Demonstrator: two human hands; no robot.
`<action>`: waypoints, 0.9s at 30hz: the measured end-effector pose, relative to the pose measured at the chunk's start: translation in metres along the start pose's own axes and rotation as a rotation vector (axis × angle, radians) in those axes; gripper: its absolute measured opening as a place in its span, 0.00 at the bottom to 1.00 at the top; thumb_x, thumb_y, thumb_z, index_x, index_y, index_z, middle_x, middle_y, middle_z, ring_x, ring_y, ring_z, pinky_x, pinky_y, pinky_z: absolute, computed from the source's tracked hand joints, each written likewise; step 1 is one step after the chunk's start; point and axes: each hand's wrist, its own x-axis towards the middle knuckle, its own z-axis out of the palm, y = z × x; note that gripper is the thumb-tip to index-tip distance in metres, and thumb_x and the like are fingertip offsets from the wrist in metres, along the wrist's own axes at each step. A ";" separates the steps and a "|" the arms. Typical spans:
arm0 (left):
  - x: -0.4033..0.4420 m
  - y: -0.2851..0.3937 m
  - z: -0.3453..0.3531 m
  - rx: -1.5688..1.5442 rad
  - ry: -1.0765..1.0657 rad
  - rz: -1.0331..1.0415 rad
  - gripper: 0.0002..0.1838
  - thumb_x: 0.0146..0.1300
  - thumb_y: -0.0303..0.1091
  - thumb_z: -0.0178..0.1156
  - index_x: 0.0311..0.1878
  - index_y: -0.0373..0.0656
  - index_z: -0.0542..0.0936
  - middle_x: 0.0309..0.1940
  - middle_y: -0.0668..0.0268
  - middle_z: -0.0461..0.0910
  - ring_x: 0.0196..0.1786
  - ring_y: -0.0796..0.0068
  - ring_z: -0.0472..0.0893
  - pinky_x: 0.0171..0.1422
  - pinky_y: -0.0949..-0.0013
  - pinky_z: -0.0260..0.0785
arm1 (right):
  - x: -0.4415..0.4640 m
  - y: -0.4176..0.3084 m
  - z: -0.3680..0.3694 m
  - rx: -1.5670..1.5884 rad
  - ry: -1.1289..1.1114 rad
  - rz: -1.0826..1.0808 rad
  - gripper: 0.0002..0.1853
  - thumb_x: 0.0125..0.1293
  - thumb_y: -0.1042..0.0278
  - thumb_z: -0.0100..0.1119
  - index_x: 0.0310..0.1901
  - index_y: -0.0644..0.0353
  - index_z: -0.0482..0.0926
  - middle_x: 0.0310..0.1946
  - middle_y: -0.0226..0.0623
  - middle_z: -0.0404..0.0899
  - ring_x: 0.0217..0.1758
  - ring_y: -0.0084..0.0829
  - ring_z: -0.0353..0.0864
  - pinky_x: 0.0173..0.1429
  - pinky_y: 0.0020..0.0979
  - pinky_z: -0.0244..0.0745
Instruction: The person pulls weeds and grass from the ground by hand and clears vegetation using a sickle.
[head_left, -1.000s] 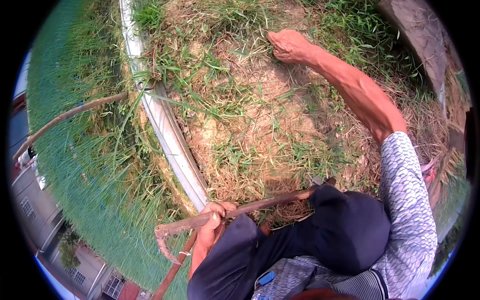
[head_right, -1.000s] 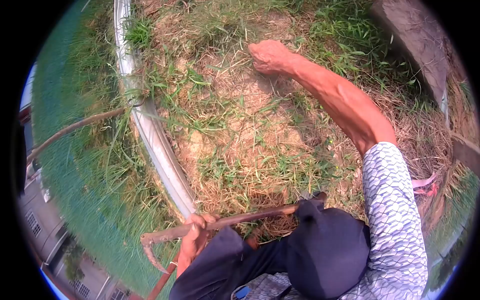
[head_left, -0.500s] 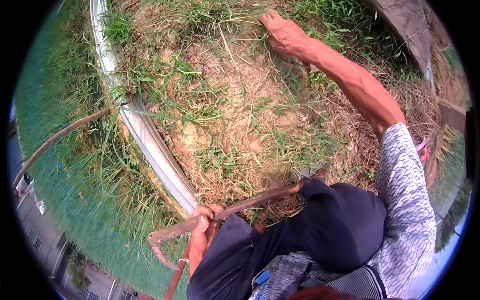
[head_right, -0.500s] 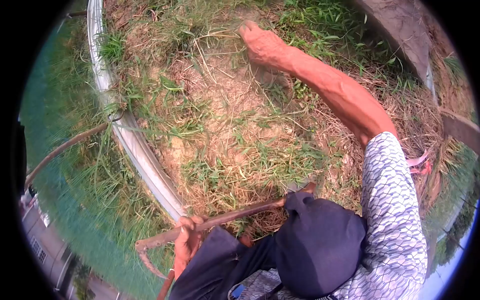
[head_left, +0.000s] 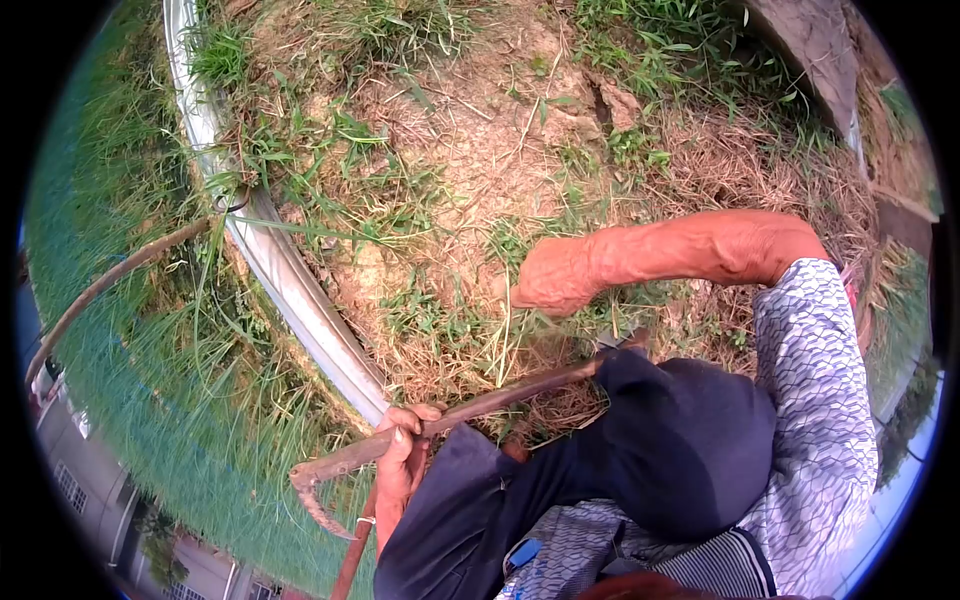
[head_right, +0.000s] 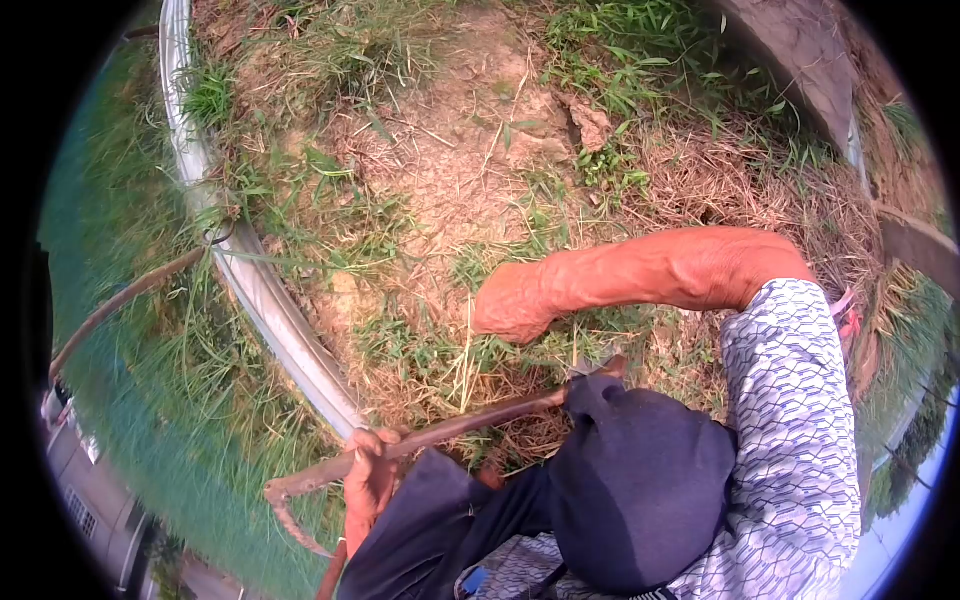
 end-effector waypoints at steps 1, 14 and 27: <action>-0.001 0.001 0.003 0.010 0.005 -0.001 0.20 0.65 0.50 0.64 0.36 0.42 0.72 0.44 0.56 0.80 0.60 0.55 0.75 0.69 0.49 0.60 | 0.001 0.002 0.006 -0.011 0.152 0.078 0.09 0.59 0.69 0.53 0.39 0.63 0.69 0.26 0.46 0.72 0.27 0.43 0.76 0.29 0.43 0.73; -0.003 -0.004 -0.004 0.049 -0.045 0.050 0.21 0.64 0.51 0.65 0.37 0.42 0.73 0.44 0.54 0.80 0.60 0.55 0.75 0.71 0.48 0.58 | 0.041 0.122 -0.070 -0.271 0.351 0.747 0.11 0.71 0.65 0.47 0.34 0.60 0.76 0.22 0.36 0.71 0.26 0.34 0.74 0.30 0.37 0.72; -0.007 -0.002 -0.007 0.000 -0.066 0.042 0.18 0.63 0.47 0.67 0.38 0.42 0.75 0.46 0.54 0.80 0.60 0.57 0.75 0.70 0.50 0.60 | 0.100 -0.002 -0.003 -0.250 0.249 0.242 0.12 0.63 0.73 0.51 0.48 0.62 0.71 0.35 0.48 0.77 0.30 0.42 0.82 0.26 0.42 0.77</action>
